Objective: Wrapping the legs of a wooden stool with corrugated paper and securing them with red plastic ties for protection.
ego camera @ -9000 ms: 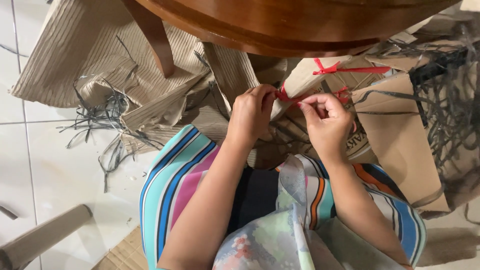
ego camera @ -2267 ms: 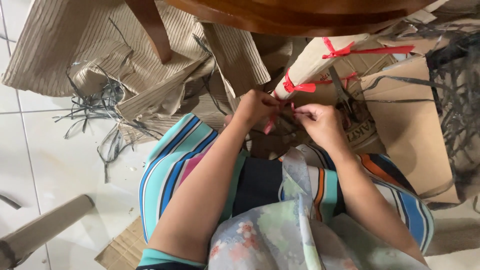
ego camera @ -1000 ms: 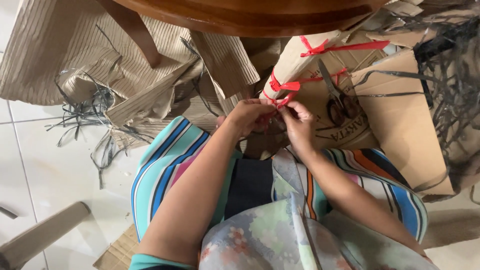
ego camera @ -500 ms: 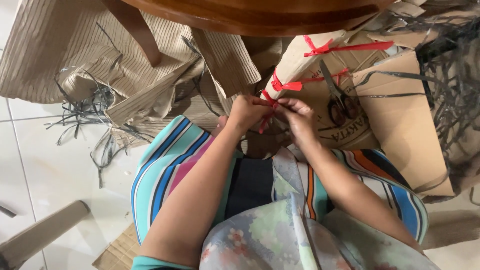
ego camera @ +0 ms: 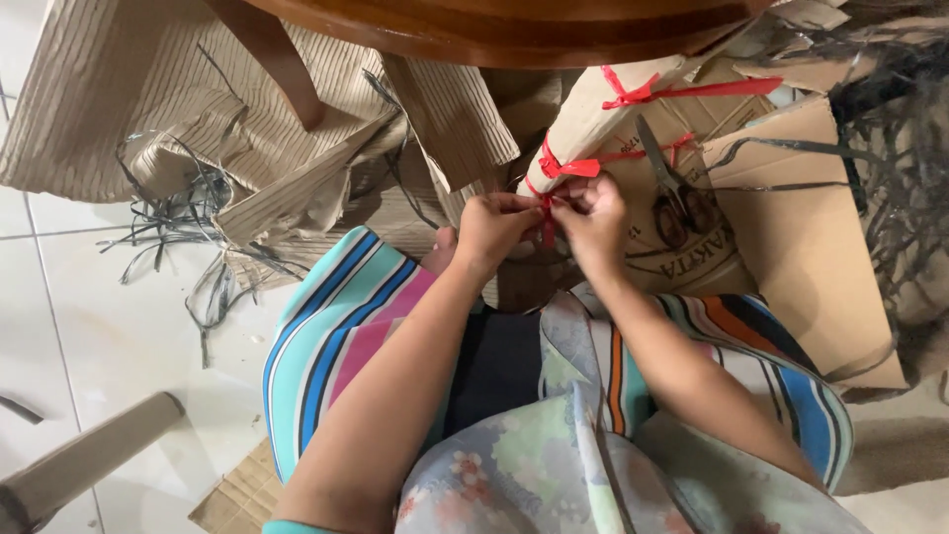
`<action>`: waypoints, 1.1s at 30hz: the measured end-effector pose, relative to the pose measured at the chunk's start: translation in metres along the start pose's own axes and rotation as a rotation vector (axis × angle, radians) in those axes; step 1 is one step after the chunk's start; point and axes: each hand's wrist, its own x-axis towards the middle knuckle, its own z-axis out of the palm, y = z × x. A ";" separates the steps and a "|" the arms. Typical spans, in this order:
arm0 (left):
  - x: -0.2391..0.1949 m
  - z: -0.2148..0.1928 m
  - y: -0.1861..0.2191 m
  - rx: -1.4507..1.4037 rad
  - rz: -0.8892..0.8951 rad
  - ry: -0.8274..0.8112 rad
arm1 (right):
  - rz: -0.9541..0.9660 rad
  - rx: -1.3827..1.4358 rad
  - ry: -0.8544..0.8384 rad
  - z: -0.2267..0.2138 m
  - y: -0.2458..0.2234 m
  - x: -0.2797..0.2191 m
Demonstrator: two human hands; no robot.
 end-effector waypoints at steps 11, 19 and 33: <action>0.025 -0.001 -0.030 -0.167 -0.071 -0.130 | 0.422 0.258 -0.059 0.001 -0.007 0.016; 0.032 -0.013 -0.018 0.231 0.170 -0.099 | 0.259 -0.250 -0.116 -0.013 -0.062 0.009; 0.036 -0.013 -0.013 0.308 0.211 -0.042 | 0.000 -0.367 -0.170 -0.002 -0.090 -0.029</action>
